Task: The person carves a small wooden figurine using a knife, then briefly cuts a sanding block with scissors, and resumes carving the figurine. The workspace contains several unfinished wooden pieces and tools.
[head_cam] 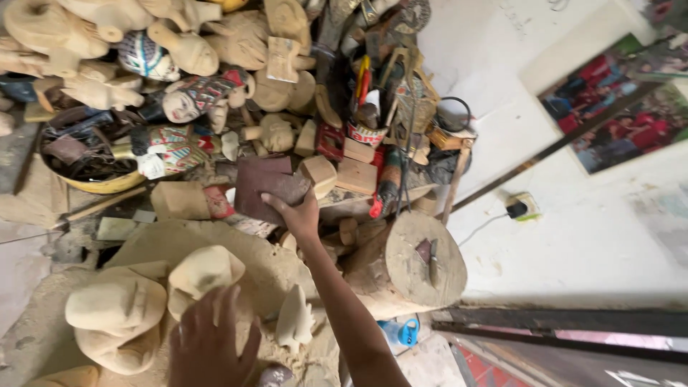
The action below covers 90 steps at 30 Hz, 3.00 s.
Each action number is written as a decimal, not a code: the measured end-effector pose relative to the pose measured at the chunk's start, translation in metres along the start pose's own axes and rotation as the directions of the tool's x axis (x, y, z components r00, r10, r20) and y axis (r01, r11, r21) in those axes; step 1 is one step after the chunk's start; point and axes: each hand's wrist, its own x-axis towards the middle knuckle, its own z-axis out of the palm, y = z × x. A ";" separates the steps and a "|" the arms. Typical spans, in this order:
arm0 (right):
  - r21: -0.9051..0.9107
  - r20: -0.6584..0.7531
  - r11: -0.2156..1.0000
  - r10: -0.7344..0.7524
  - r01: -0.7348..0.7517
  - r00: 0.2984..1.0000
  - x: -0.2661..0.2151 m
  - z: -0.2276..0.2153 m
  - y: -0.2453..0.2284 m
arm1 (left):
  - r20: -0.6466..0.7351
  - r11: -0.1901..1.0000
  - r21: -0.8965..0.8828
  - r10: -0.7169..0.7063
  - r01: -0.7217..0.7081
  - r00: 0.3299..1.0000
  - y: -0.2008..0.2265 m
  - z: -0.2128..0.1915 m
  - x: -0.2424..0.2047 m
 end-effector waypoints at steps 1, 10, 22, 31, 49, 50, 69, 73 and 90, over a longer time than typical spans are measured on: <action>-0.001 -0.011 1.000 0.002 -0.002 1.000 -0.020 -0.017 -0.004 | 0.002 1.000 -0.008 0.008 -0.008 1.000 0.002 -0.008 0.005; 0.125 0.152 0.938 -0.341 0.325 0.928 -0.144 -0.105 0.002 | -0.101 0.847 -0.529 0.005 -0.058 0.995 0.036 -0.078 0.039; -0.051 0.318 0.922 -0.349 0.383 0.882 -0.120 -0.137 0.002 | 0.339 0.916 -0.399 0.191 -0.043 0.921 0.041 -0.019 0.106; 0.131 0.087 0.883 -0.463 0.450 0.882 0.134 -0.130 -0.011 | -0.287 0.757 -0.649 -0.149 -0.077 0.946 0.068 0.024 0.144; -0.068 -0.064 0.998 -0.018 0.014 0.998 0.239 -0.106 -0.094 | -0.214 0.496 -0.867 -0.454 0.046 0.865 0.067 0.053 0.179; 0.078 -0.014 0.996 0.038 -0.037 0.999 0.225 -0.111 -0.099 | -0.238 0.506 -0.862 -0.427 0.012 0.872 0.065 0.058 0.178; 0.793 0.055 0.607 0.010 -0.050 0.998 0.116 -0.173 -0.117 | 0.044 0.265 -0.949 -0.420 0.169 0.907 0.081 0.056 0.183; 0.901 -0.111 0.402 -0.142 0.159 0.984 0.057 -0.171 -0.056 | 0.059 0.203 -0.967 -0.416 0.156 0.907 0.074 0.075 0.183; 0.097 0.135 0.268 -0.958 0.959 0.254 -0.165 -0.169 0.026 | -0.393 0.273 -0.913 -0.385 -0.304 0.835 0.121 -0.047 0.081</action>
